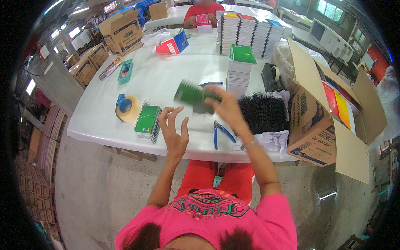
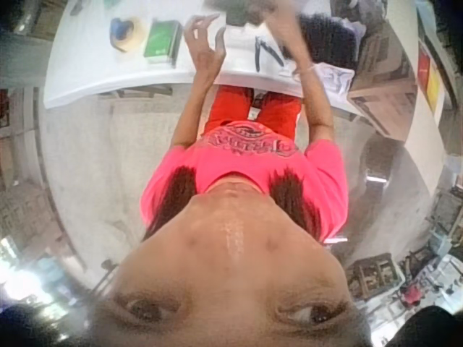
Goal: The person inserts black spiral bindings into green notebooks using pliers and a black plastic tool. They repeatedly pick up notebooks, align the binding, and secure it before stacking the finished units on the table.
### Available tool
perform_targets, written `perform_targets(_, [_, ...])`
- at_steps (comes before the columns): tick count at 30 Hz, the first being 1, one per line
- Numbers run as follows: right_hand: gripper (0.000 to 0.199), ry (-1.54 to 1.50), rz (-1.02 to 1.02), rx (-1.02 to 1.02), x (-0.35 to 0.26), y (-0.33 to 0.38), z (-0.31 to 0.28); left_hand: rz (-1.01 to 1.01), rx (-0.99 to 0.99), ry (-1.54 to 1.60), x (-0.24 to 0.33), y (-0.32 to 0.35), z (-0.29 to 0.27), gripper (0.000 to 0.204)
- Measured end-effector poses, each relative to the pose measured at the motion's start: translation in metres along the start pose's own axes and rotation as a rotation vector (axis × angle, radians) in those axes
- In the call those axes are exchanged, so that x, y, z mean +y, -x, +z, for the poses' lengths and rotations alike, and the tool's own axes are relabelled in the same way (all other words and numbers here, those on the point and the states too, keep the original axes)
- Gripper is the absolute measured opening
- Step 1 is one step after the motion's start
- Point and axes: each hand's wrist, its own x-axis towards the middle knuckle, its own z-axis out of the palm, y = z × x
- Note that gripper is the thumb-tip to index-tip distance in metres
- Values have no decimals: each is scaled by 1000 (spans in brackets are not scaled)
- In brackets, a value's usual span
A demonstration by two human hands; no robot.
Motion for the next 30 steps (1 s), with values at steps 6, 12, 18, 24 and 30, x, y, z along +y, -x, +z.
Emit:
perform_targets(6, [26,249,-180,-118,55,77,85,100,-403,-265,-24,25,8,64])
perform_targets(12, [24,99,-112,-134,52,70,53,91,-505,-371,-46,37,17,46])
perform_targets(18, [22,869,208,561,91,56,-68,61,-514,-363,-33,39,12,36])
perform_targets(24, [37,1023,592,431,150,91,-116,-6,-552,-382,-32,46,18,26])
perform_targets(30, [43,931,532,400,156,107,-130,-70,-351,-371,-21,52,34,50])
